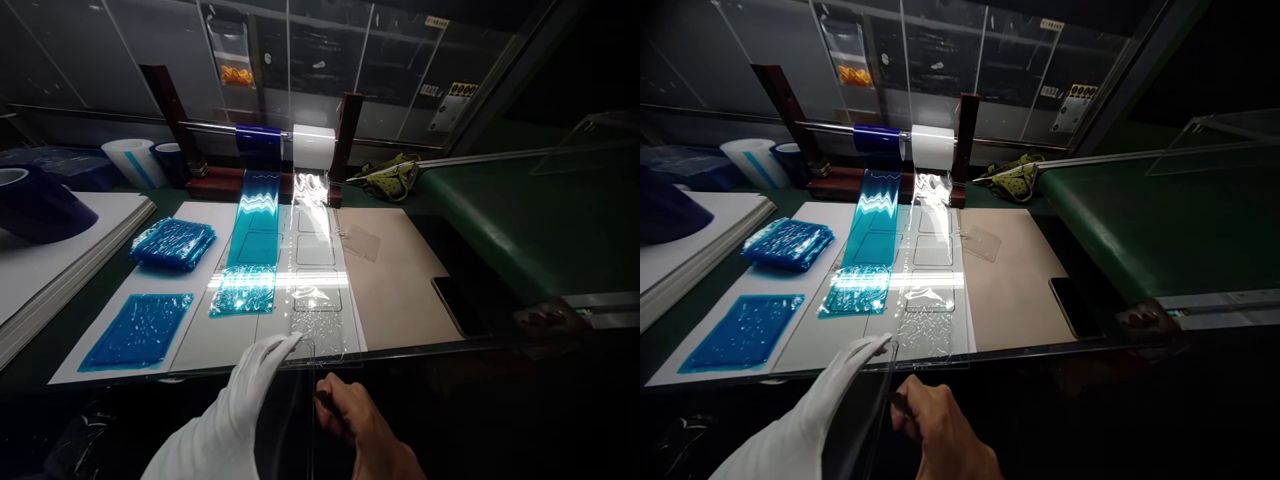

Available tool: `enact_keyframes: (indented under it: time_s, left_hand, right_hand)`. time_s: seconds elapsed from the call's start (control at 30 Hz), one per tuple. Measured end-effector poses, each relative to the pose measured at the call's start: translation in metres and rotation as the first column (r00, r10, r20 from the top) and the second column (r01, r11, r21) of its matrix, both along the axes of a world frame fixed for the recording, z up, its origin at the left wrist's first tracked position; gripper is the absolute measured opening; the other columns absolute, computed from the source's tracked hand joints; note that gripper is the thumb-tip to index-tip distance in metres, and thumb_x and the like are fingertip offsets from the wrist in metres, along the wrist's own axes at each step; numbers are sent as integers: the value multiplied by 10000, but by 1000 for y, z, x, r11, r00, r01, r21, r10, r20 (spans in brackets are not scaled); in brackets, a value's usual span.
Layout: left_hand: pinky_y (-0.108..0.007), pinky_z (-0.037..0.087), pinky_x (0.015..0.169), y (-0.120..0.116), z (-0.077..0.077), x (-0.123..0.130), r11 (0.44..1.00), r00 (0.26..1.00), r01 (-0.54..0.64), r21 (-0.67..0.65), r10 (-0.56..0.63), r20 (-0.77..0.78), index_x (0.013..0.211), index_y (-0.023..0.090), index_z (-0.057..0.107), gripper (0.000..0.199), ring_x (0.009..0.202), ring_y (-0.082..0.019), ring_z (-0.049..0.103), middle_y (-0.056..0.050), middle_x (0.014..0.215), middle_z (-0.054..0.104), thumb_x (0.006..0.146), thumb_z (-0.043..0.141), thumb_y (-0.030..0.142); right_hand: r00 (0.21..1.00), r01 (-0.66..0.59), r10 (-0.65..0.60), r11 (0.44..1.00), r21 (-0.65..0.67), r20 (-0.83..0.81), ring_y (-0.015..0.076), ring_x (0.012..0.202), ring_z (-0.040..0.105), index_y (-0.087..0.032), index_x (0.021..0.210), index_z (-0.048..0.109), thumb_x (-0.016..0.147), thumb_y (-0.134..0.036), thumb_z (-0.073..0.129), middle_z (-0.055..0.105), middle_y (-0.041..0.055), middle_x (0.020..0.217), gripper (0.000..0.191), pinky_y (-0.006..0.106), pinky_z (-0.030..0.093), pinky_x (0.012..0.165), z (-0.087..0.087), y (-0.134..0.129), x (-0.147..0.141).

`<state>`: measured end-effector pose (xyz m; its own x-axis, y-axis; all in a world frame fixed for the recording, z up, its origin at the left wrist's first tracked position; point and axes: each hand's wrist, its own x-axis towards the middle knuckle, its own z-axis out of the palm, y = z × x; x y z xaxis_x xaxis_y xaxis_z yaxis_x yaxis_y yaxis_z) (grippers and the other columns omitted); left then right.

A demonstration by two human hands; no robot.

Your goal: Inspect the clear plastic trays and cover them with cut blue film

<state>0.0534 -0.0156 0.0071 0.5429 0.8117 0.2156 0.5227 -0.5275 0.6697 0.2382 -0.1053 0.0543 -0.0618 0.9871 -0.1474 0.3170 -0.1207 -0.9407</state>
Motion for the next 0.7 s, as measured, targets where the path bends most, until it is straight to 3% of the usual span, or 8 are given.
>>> enact_keyframes:
  time_s: [0.07, 0.17, 0.4, 0.57, 0.7]
  left_hand:
    - [-424, 511, 972, 0, -2, 1, 999, 1000, 10, -32, -9, 14, 1350, 283, 496, 475, 1085, -255, 599, -99, 1204, 588, 876, 494, 273]
    - [-448, 521, 968, 1, -1, 3, 997, 999, 42, -67, -42, 4, 1362, 302, 491, 514, 1075, -273, 609, -83, 1205, 606, 849, 516, 279]
    - [-501, 514, 972, 4, 16, 6, 987, 990, 120, -111, -127, -54, 1372, 347, 475, 555, 1152, -334, 579, -64, 1249, 602, 820, 518, 301]
    - [-457, 529, 942, 3, 17, 7, 984, 981, 170, -58, -175, -83, 1436, 330, 357, 683, 1190, -316, 542, -81, 1282, 555, 792, 575, 261]
    - [-451, 486, 982, 5, 11, 13, 986, 978, 163, 32, -158, -133, 1417, 355, 366, 624, 1131, -272, 568, -72, 1212, 565, 829, 518, 208]
  right_hand:
    - [999, -36, 36, 999, 34, 0, 97, 601, 425, -228, 734, 477, 472, -749, 766, 479, -48, 693, 650, 184, 370, 487, 1, 1, -1]
    - [999, 8, -10, 999, 48, 47, 113, 642, 460, -234, 753, 496, 437, -755, 771, 500, -37, 725, 669, 183, 422, 519, -5, 0, -2]
    - [997, -4, -4, 996, 91, 82, 115, 621, 472, -231, 760, 525, 448, -707, 802, 512, -31, 709, 633, 195, 456, 521, -17, -5, 0]
    - [998, 39, -47, 986, 160, 43, 112, 577, 465, -221, 782, 562, 497, -710, 778, 501, -34, 658, 606, 204, 413, 460, -14, -3, 1]
    - [1000, 0, 4, 990, 140, -31, 72, 500, 383, -222, 681, 454, 536, -749, 730, 415, -69, 592, 612, 201, 316, 419, -14, 3, 3]
